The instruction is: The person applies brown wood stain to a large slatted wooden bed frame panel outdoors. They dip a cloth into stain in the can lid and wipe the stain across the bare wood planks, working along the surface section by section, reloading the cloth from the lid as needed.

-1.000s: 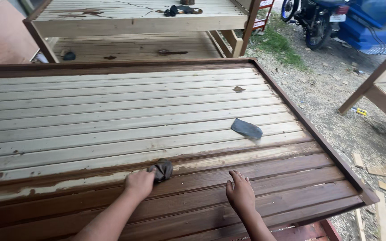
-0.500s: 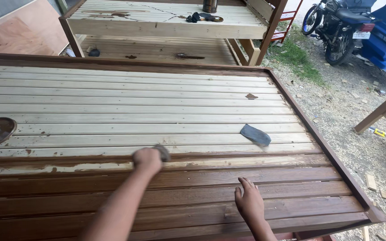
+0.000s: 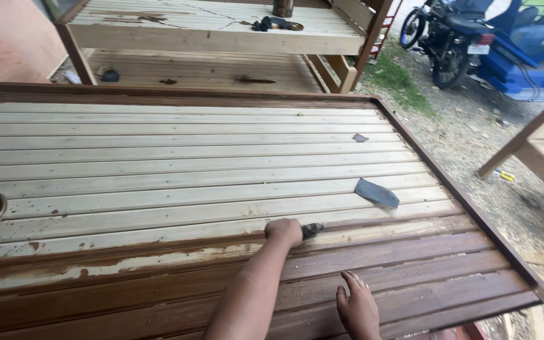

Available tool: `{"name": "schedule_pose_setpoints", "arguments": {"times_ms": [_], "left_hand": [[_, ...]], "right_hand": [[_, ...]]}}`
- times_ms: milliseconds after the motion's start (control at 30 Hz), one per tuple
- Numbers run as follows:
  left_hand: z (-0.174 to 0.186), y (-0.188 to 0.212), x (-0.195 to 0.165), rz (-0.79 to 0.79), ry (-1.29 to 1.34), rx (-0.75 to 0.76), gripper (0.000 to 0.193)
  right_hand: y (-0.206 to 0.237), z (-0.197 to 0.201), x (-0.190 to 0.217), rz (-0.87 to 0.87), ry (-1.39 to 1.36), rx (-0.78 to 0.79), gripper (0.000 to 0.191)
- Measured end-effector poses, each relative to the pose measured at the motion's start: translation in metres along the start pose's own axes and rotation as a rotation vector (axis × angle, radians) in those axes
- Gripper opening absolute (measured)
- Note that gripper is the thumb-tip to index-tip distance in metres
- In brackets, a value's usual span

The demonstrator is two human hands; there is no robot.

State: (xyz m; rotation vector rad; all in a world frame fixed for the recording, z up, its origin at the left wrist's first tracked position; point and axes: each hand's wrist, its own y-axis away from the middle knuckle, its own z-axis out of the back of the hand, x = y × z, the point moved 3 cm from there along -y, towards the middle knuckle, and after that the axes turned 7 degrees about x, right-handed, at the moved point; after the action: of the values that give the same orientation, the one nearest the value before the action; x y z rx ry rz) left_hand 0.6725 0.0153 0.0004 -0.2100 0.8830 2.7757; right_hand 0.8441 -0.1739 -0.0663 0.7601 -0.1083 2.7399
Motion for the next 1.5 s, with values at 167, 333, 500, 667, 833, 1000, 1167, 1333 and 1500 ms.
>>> {"name": "schedule_pose_setpoints", "arguments": {"times_ms": [167, 333, 500, 667, 833, 1000, 1167, 1333, 1500], "left_hand": [[0.017, 0.006, 0.057, 0.077, -0.002, 0.051, 0.036], [0.029, 0.026, 0.113, 0.116, -0.106, 0.13, 0.034], [0.054, 0.026, 0.146, 0.227, -0.405, 0.241, 0.031], [0.056, 0.018, 0.126, 0.078, -0.501, 0.074, 0.028], [0.018, 0.023, 0.048, -0.154, -0.298, -0.21, 0.028], [-0.027, 0.036, 0.066, -0.112, -0.175, -0.231, 0.03], [-0.034, 0.053, 0.132, 0.004, -0.114, -0.147, 0.045], [-0.03, 0.08, 0.228, 0.067, -0.063, -0.189, 0.042], [-0.031, 0.12, 0.34, 0.115, -0.049, -0.238, 0.034]], "right_hand": [[0.025, -0.017, 0.033, -0.001, -0.003, -0.058, 0.043], [0.044, -0.038, 0.069, 0.038, -0.034, -0.148, 0.04], [0.061, -0.048, 0.079, -0.043, -0.062, -0.1, 0.041], [0.046, -0.034, 0.078, 0.011, 0.004, -0.127, 0.041], [0.019, -0.027, 0.091, 0.002, -0.013, -0.166, 0.041], [0.023, -0.037, 0.095, -0.008, -0.026, -0.121, 0.043], [0.028, -0.06, 0.109, 0.016, -0.013, -0.093, 0.042], [0.028, -0.095, 0.168, 0.134, -0.009, -0.058, 0.041], [0.04, -0.127, 0.244, 0.164, -0.033, -0.048, 0.041]]}}
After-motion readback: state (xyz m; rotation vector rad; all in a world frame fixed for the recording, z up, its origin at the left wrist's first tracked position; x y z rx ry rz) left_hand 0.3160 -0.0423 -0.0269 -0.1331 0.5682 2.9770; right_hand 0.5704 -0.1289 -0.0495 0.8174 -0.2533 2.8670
